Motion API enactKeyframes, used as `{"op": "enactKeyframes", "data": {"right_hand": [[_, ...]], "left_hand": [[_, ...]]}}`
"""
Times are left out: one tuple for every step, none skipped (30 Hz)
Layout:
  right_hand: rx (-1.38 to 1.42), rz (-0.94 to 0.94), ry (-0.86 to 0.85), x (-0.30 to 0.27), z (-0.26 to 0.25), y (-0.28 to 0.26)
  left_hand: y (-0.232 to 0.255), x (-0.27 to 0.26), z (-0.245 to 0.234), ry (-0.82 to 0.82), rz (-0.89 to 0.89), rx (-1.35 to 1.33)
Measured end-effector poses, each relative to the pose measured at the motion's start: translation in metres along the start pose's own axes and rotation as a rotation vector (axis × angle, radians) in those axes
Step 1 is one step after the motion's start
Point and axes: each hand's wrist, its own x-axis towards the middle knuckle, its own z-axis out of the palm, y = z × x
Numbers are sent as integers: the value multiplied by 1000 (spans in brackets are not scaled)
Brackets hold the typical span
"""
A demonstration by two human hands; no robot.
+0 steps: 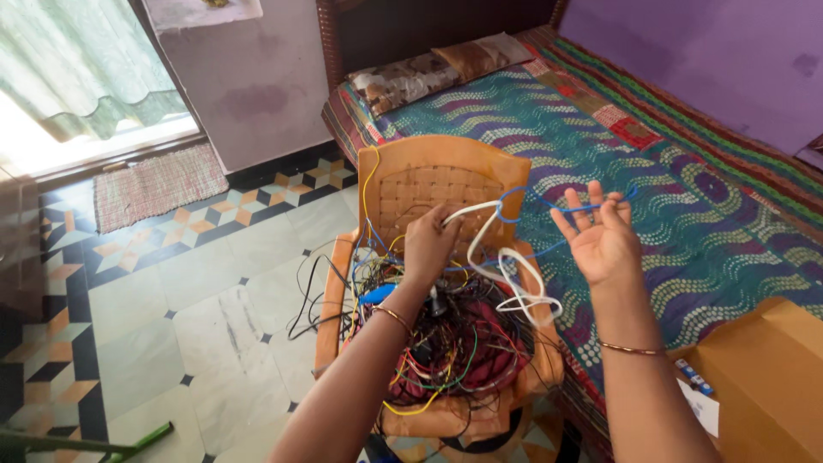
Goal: The person untangles a pile of mixed cables on a chair, coils each cable by hand, and places them into a cardboard box. The person handles blue, white, and red cables and a small blue-and-white device, coiling each and setting them in the box.
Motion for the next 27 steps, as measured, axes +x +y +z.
{"op": "enactKeyframes", "data": {"right_hand": [[-6,-14,-43,-2,-4,9],[-12,-29,-85,-5,-6,17],[-21,-9,-79,-7,-5,27],[-31,11,-73,-8,-1,38],[-43,30,-68,-10,4,46],[-7,26,-102,-15,7,49],[33,21,-142,-17,11,49],[72,15,-182,-20,14,46],[87,17,-186,-22,17,44],[102,19,-191,-23,19,41],[117,20,-194,-24,20,39],[189,0,-201,-25,20,36],[260,-17,-207,-28,18,34],[331,-35,-212,-31,18,31],[384,-62,-242,-32,18,26],[437,-89,-272,-35,17,19],[491,-120,-304,-36,18,12],[287,-114,-285,-33,22,13],[86,-103,-256,-31,25,22],[-114,-91,-227,-31,25,28],[-128,11,-153,-30,23,34],[-141,112,-80,-29,20,42],[-154,214,-8,-26,16,47],[4,153,-40,-26,8,50],[156,100,-73,-30,-2,54],[308,48,-104,-32,-10,57],[350,52,-89,-31,-16,64]], "left_hand": [[4,-12,4,28,181,-24],[9,-25,14,54,362,-49],[13,-37,23,75,546,-73],[13,-48,31,-64,536,87],[11,-57,41,-201,523,244],[5,-64,50,-340,508,399],[-6,-67,56,-422,439,509],[-21,-68,63,-504,368,617],[-38,-67,69,-586,296,727],[-56,-63,76,-505,270,730],[-73,-59,81,-425,245,733],[-88,-57,85,-345,220,734],[-101,-56,85,-378,179,768],[-112,-53,80,-412,137,801],[-116,-49,77,-437,95,831],[-114,-50,76,-467,74,861],[-109,-51,73,-496,57,892],[-101,-52,70,-525,40,922],[-92,-55,66,-493,93,889],[-80,-57,65,-461,146,855],[-68,-57,63,-425,201,822],[-55,-60,63,-283,248,708],[-44,-60,62,-139,290,591],[-38,-59,59,-166,383,601],[-34,-63,59,-192,467,608],[-35,-67,61,-218,550,613],[-38,-68,66,-263,491,659]]}}
